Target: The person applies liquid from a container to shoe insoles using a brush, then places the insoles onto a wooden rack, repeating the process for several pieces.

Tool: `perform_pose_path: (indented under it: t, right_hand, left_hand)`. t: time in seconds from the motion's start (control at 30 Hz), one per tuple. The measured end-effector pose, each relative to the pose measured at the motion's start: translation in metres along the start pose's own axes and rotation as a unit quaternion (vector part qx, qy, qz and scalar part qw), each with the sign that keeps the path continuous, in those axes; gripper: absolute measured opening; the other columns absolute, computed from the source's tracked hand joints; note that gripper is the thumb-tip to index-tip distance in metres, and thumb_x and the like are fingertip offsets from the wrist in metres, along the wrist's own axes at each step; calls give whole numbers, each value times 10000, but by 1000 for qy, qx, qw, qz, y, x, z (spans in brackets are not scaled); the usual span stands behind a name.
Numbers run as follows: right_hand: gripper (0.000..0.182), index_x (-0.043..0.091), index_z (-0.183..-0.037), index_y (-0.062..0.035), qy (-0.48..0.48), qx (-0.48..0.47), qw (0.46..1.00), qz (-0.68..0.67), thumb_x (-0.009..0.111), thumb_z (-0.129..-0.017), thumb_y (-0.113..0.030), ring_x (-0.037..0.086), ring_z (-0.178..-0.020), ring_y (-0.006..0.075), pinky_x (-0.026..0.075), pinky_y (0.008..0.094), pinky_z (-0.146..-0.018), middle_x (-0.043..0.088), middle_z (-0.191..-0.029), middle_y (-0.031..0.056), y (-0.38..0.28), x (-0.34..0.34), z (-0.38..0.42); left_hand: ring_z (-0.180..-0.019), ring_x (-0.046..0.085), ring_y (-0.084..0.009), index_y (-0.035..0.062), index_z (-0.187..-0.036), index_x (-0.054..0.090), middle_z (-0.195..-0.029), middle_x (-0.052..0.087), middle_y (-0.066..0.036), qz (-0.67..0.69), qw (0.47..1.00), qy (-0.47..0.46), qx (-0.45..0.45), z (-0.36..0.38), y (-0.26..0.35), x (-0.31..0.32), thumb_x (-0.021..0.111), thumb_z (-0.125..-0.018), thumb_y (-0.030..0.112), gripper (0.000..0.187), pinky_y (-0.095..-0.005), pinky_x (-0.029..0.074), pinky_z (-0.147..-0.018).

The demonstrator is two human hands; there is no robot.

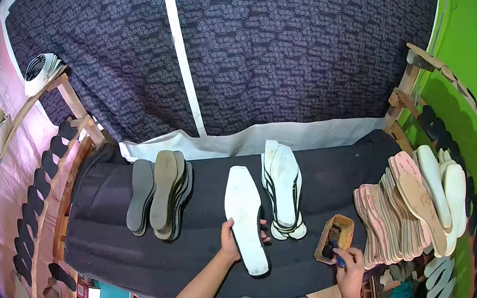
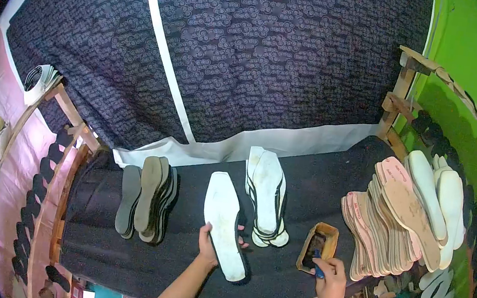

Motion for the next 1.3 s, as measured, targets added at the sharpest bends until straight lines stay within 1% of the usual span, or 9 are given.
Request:
perform_pose_path:
  t: [0.17, 0.33, 0.57, 0.7, 1.1, 1.17, 1.2, 1.23, 1.3]
  right_hand:
    - [347, 612, -943, -48, 221, -115, 968, 2, 606, -646, 131, 606, -793, 233, 494, 297, -663, 538, -972, 139, -13, -21, -10]
    - [241, 578, -903, 8, 255, -64, 952, -159, 482, -701, 99, 579, -676, 197, 500, 288, -622, 549, -949, 154, -8, -22, -17]
    - [135, 549, -925, 27, 227, -75, 951, -197, 481, -808, 34, 593, -738, 193, 519, 288, -667, 517, -984, 176, -33, -20, -34]
    - [210, 600, -876, -23, 181, -149, 955, -182, 668, -805, -209, 620, -802, 237, 516, 321, -705, 574, -990, 156, -45, -3, -34]
    - [221, 592, -900, -55, 68, -308, 920, -233, 685, -701, -29, 598, -889, 277, 485, 336, -758, 596, -1011, 134, -124, 68, -79]
    - [229, 593, -898, -65, 12, -340, 900, -271, 681, -692, -16, 597, -889, 280, 487, 330, -749, 593, -1019, 130, -128, 75, -77]
    - [254, 581, -920, -55, 18, -332, 906, -260, 688, -694, -15, 597, -893, 290, 493, 338, -765, 580, -1028, 135, -126, 73, -81]
    - [279, 570, -943, -46, 24, -324, 912, -249, 695, -696, -13, 598, -897, 300, 499, 346, -782, 567, -1036, 140, -125, 71, -85]
    - [262, 578, -908, -36, 93, -275, 936, -198, 692, -674, -10, 599, -907, 305, 501, 350, -778, 568, -1042, 144, -115, 69, -95]
  left_hand:
    - [-714, 579, -284, 12, -1228, 442, -1016, 562, -180, 13, 1000, -11, 1, 0, 3, 3, 192, -805, 706, 850, -499, 490, -728]
    - [-713, 571, -288, 18, -1227, 446, -1015, 560, -177, 4, 1000, -15, -19, 0, -1, 2, 166, -796, 741, 888, -470, 485, -694]
    - [-719, 568, -295, 19, -1225, 448, -1011, 571, -173, -14, 999, -29, -37, 0, -4, 3, 146, -811, 728, 874, -448, 488, -669]
    - [-719, 573, -298, 22, -1227, 445, -1022, 574, -171, -26, 998, -40, -45, 2, -6, 5, 148, -815, 725, 868, -439, 492, -660]
    - [-816, 599, -283, 24, -1310, 385, -1117, 554, -172, -76, 979, -182, -55, 18, -19, 16, 166, -822, 715, 874, -405, 499, -751]
    - [-823, 601, -280, 28, -1288, 412, -1102, 560, -153, -48, 993, 112, -5, 18, -13, 13, 148, -809, 733, 893, -397, 493, -763]
    - [-837, 601, -291, 30, -1280, 420, -1104, 561, -143, -85, 992, 97, -15, 16, -12, 7, 141, -797, 749, 910, -404, 487, -768]
    - [-854, 599, -303, 43, -1297, 403, -1120, 558, -138, -104, 990, -83, -41, 18, -9, 11, 149, -793, 753, 907, -409, 486, -774]
    - [-869, 596, -315, 55, -1312, 390, -1138, 555, -139, -37, 977, -206, -28, 11, -10, 13, 159, -798, 747, 892, -417, 485, -780]
Point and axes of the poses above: each hand's wrist, its own z-axis away from the middle knuckle, its own x-axis out of the palm, y = z × x, the point moved 4 cm from there along -z, towards the middle knuckle
